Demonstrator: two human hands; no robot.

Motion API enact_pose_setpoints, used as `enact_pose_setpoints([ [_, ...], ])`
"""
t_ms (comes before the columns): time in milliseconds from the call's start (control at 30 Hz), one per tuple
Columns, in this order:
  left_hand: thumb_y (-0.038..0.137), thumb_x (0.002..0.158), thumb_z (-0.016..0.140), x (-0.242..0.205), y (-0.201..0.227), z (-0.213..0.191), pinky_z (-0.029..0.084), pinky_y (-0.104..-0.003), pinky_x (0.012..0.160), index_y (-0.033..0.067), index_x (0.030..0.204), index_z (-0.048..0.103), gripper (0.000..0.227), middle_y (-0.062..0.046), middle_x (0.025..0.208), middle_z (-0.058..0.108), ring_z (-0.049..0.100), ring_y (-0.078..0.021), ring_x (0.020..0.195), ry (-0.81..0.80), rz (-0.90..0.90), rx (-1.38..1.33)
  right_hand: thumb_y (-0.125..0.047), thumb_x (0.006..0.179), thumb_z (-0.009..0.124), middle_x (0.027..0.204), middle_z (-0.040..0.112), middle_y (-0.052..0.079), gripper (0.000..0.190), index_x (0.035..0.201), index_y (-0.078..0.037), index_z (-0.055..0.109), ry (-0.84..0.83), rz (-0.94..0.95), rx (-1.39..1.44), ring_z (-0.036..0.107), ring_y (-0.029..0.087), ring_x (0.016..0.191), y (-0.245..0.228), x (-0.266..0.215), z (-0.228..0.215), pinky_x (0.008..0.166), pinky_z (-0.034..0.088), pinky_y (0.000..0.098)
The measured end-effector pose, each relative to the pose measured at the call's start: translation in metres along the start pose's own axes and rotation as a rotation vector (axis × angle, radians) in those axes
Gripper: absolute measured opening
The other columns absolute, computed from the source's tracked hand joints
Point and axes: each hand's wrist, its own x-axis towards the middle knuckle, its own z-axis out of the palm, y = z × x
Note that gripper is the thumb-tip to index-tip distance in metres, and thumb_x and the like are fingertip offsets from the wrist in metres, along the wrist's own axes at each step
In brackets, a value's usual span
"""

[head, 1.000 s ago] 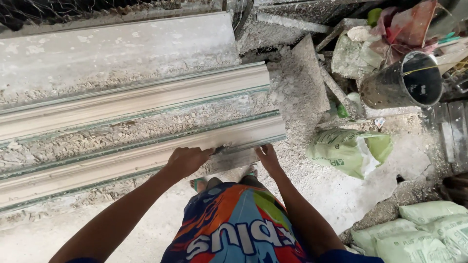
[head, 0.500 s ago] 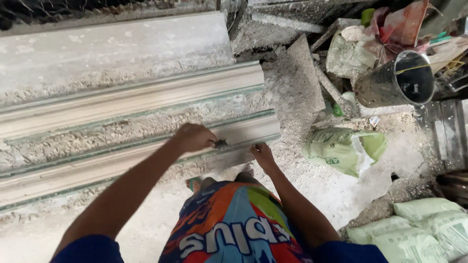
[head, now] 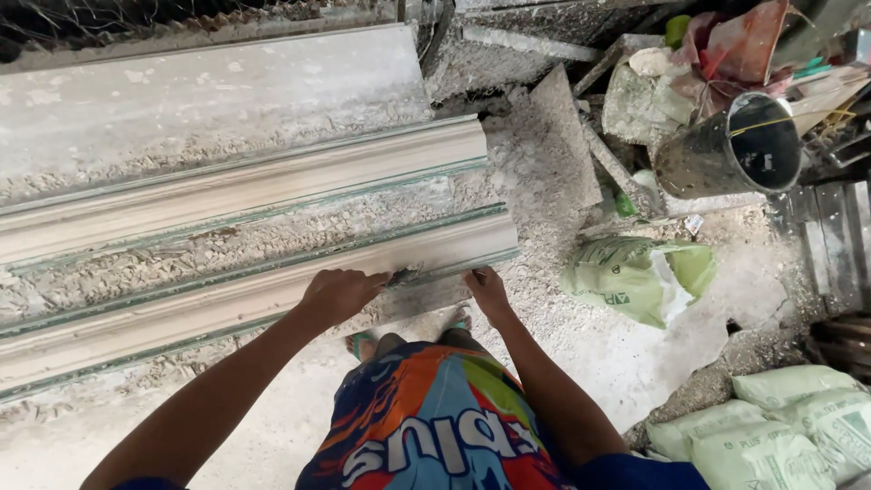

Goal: Trim and refine the edges of decorative plaster cornices using a hand scraper.

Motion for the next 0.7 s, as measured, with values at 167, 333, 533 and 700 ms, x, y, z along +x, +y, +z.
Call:
enact_pose_setpoints([
  [167, 0.038, 0.108, 0.035, 0.044, -0.007, 0.028, 0.060, -0.049, 0.074, 0.0410, 0.138, 0.052, 0.035, -0.006, 0.095, 0.075, 0.076, -0.0316, 0.087, 0.066, 0.058, 0.172, -0.040, 0.093, 0.073, 0.086, 0.068, 0.013, 0.046, 0.111, 0.001, 0.064, -0.004, 0.058, 0.030, 0.062, 0.019, 0.079, 0.031, 0.020, 0.002, 0.068, 0.052, 0.0368],
  [333, 0.032, 0.098, 0.057, 0.081, 0.035, 0.058, 0.059, -0.042, 0.062, 0.0323, 0.111, 0.067, 0.017, 0.001, 0.089, 0.074, 0.076, -0.0222, 0.077, 0.396, 0.202, 0.240, -0.039, 0.096, 0.071, 0.092, 0.067, 0.015, 0.043, 0.112, 0.000, 0.065, -0.034, 0.071, 0.030, 0.063, 0.022, 0.084, 0.021, 0.021, -0.001, 0.072, 0.052, 0.0408],
  [533, 0.037, 0.101, 0.046, 0.066, 0.007, 0.040, 0.057, -0.049, 0.070, 0.0356, 0.109, 0.059, 0.015, -0.003, 0.088, 0.074, 0.076, -0.0307, 0.083, 0.294, 0.168, 0.057, -0.036, 0.090, 0.071, 0.100, 0.066, 0.016, 0.048, 0.121, 0.000, 0.064, -0.027, 0.160, 0.071, 0.063, 0.022, 0.086, 0.035, 0.026, 0.001, 0.071, 0.053, 0.0408],
  [700, 0.044, 0.108, 0.039, 0.030, 0.015, 0.016, 0.061, -0.046, 0.071, 0.0340, 0.124, 0.062, 0.029, -0.005, 0.091, 0.077, 0.078, -0.0283, 0.085, 0.196, 0.059, 0.097, -0.026, 0.101, 0.068, 0.144, 0.050, 0.029, 0.094, 0.161, 0.003, 0.001, 0.053, 0.181, 0.445, 0.062, 0.031, 0.114, 0.044, 0.017, -0.003, 0.103, 0.047, 0.0566],
])
